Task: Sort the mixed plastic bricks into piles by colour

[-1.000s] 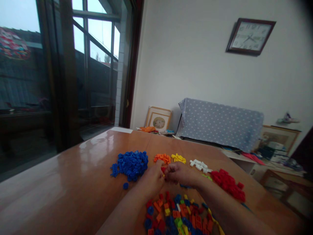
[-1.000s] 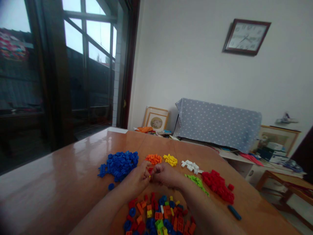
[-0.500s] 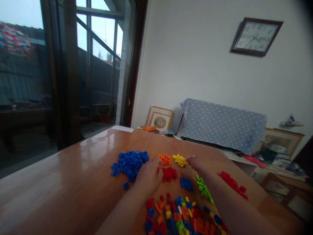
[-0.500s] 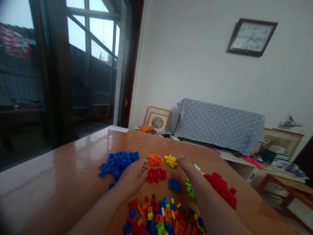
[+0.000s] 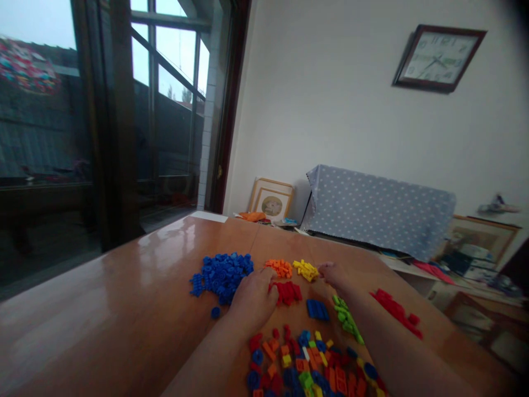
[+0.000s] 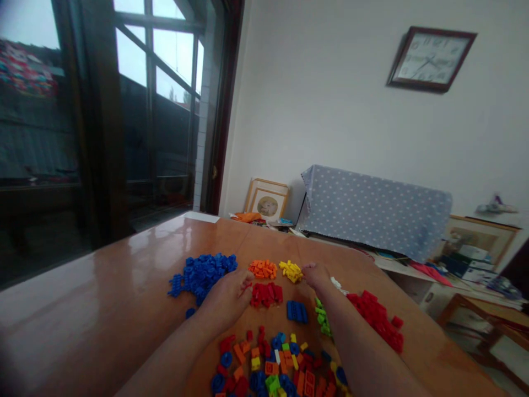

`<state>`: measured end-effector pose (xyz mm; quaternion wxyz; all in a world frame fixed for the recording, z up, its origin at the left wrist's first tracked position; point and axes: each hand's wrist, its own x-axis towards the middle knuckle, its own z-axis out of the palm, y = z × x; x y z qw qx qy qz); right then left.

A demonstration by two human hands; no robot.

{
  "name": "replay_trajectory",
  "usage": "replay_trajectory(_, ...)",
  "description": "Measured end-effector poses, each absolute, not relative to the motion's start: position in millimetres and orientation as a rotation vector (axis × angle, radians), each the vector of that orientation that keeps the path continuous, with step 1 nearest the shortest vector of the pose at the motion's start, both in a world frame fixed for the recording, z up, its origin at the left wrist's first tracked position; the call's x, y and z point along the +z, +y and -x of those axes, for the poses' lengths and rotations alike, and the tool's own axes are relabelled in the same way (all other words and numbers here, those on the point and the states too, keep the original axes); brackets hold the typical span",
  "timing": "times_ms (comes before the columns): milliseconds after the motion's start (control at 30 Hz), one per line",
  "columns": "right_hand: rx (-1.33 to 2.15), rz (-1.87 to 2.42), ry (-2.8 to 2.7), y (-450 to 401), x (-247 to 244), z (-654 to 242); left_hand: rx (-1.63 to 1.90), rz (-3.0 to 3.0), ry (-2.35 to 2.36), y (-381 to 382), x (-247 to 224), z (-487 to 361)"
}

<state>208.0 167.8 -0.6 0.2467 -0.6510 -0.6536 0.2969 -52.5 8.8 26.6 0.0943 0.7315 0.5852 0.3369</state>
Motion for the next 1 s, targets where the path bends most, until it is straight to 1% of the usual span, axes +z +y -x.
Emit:
replay_trajectory(167,0.807,1.77,-1.695,146.3,16.0,-212.4,1.003,-2.161,1.68,11.4,24.3,52.7)
replay_trajectory(333,0.876,1.615,-1.807,105.1,31.1,-221.3,0.957,-2.175,1.627,11.2,19.9,49.3)
replay_trajectory(500,0.869,1.568,-1.958,65.0,28.2,-236.3,0.918,-2.219,1.57,10.9,14.8,43.5)
replay_trajectory(733,0.748,1.602,-2.219,34.6,13.4,-239.0,0.852,-2.291,1.519,13.4,7.7,40.7)
replay_trajectory(867,0.567,1.658,-2.439,27.9,13.6,-227.1,0.831,-2.276,1.507,11.1,10.7,39.8)
replay_trajectory(1000,0.421,1.799,-2.426,29.2,8.5,-214.4,0.807,-2.253,1.513,8.5,13.1,37.9)
